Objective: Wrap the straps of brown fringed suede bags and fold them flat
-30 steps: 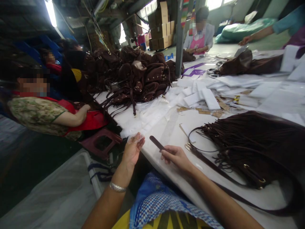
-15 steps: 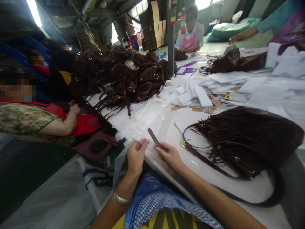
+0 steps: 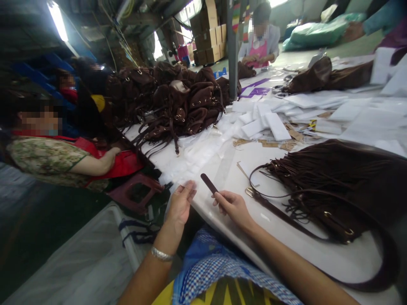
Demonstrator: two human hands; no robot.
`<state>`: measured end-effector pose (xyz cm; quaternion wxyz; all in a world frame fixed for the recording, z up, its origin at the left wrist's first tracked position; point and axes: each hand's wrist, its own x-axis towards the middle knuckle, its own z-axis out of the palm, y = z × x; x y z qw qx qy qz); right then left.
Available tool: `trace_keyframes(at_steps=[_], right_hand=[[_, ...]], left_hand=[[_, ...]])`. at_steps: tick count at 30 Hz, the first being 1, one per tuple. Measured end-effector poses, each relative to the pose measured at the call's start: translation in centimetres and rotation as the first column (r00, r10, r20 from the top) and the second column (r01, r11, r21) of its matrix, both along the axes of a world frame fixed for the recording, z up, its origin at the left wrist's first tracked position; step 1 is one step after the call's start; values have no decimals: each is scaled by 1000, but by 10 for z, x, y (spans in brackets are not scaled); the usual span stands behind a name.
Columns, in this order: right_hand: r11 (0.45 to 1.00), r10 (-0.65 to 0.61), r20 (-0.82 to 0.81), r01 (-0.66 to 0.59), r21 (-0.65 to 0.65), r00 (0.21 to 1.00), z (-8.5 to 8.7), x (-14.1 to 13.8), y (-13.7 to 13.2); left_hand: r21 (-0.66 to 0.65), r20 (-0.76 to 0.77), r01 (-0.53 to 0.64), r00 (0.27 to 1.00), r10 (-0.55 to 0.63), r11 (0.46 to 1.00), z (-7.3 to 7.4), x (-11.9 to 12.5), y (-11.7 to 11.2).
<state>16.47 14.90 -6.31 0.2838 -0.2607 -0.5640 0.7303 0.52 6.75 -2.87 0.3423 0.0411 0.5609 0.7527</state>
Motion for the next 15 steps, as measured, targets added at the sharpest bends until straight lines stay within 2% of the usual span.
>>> trace_keyframes(at_steps=[5,10,15], right_hand=[[983,35,57,-44,178,998,-1,3,-2],[940,7,122,-48,337,993,-3,3,-1],[920,0,158,-62,388,987,-6,3,2]], left_hand=[[20,1,-53,999,53,998,5,-15,0],[3,8,-34,999,34,999,3,-13,-2],[-16,14,-2,1000,3,1000,3,-9,-2]])
